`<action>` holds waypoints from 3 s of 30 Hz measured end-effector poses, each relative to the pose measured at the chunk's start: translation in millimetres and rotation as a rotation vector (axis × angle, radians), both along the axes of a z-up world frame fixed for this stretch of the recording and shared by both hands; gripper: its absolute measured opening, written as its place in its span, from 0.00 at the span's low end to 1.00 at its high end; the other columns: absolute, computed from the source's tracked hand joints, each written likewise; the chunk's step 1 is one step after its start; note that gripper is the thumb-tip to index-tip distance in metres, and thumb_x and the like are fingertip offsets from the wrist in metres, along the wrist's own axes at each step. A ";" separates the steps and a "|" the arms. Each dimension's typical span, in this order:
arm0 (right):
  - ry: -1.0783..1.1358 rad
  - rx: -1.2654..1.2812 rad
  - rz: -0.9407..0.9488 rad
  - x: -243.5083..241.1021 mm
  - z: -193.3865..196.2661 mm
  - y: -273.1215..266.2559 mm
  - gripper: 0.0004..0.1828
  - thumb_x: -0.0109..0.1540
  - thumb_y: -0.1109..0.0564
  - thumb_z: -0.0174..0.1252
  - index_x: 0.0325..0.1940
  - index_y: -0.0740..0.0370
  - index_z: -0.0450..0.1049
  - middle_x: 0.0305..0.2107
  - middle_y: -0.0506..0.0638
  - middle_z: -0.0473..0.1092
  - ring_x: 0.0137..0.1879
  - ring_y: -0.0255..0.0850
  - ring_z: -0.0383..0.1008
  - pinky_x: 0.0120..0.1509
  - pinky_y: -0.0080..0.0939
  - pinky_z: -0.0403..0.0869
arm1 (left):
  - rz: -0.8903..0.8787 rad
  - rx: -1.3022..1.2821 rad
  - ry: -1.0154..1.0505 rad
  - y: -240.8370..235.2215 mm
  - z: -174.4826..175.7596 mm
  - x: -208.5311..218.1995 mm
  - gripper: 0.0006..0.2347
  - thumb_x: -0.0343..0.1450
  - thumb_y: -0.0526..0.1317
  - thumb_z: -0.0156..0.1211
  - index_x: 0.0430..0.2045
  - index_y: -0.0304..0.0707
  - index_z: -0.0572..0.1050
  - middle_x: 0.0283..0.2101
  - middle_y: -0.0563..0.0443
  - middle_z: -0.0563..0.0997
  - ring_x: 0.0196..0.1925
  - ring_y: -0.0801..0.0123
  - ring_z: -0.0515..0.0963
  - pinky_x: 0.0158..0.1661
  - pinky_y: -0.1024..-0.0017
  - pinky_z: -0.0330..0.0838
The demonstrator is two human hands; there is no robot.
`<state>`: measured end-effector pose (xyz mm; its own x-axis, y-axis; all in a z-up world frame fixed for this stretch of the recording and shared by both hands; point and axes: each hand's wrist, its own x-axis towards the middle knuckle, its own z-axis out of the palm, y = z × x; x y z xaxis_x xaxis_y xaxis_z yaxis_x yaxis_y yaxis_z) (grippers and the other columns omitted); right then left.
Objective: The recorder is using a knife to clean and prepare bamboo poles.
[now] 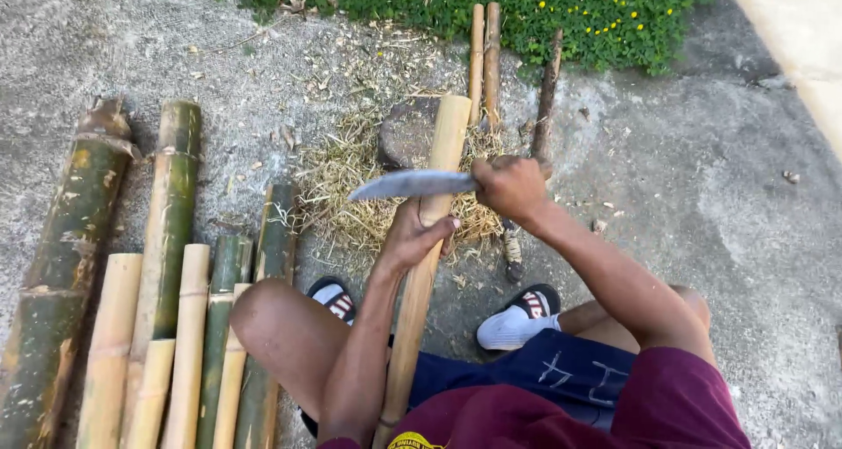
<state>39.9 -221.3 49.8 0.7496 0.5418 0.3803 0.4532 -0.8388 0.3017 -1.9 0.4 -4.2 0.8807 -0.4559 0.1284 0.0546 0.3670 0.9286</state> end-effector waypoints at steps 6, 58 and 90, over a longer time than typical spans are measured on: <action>-0.073 0.142 -0.296 50.2 29.3 -36.8 0.06 0.62 0.56 0.61 0.31 0.55 0.73 0.16 0.52 0.71 0.19 0.49 0.72 0.24 0.53 0.73 | -0.015 0.011 -0.019 -1.4 3.2 0.9 0.25 0.67 0.39 0.69 0.54 0.23 0.65 0.29 0.45 0.78 0.21 0.69 0.81 0.21 0.74 0.81; 0.153 0.005 -0.017 -3.0 -24.5 -4.0 0.08 0.63 0.57 0.58 0.29 0.56 0.73 0.11 0.43 0.67 0.14 0.35 0.66 0.14 0.44 0.63 | 0.338 0.562 -0.270 -8.8 -25.2 8.3 0.19 0.65 0.40 0.73 0.48 0.30 0.78 0.42 0.37 0.86 0.44 0.59 0.88 0.49 0.59 0.83; 0.206 0.068 -0.227 53.3 -20.3 -20.6 0.07 0.64 0.61 0.54 0.32 0.56 0.76 0.13 0.45 0.69 0.14 0.35 0.64 0.15 0.43 0.65 | 0.326 0.596 -0.060 -7.7 -3.3 2.7 0.26 0.64 0.35 0.64 0.57 0.27 0.66 0.41 0.33 0.83 0.35 0.58 0.88 0.37 0.64 0.88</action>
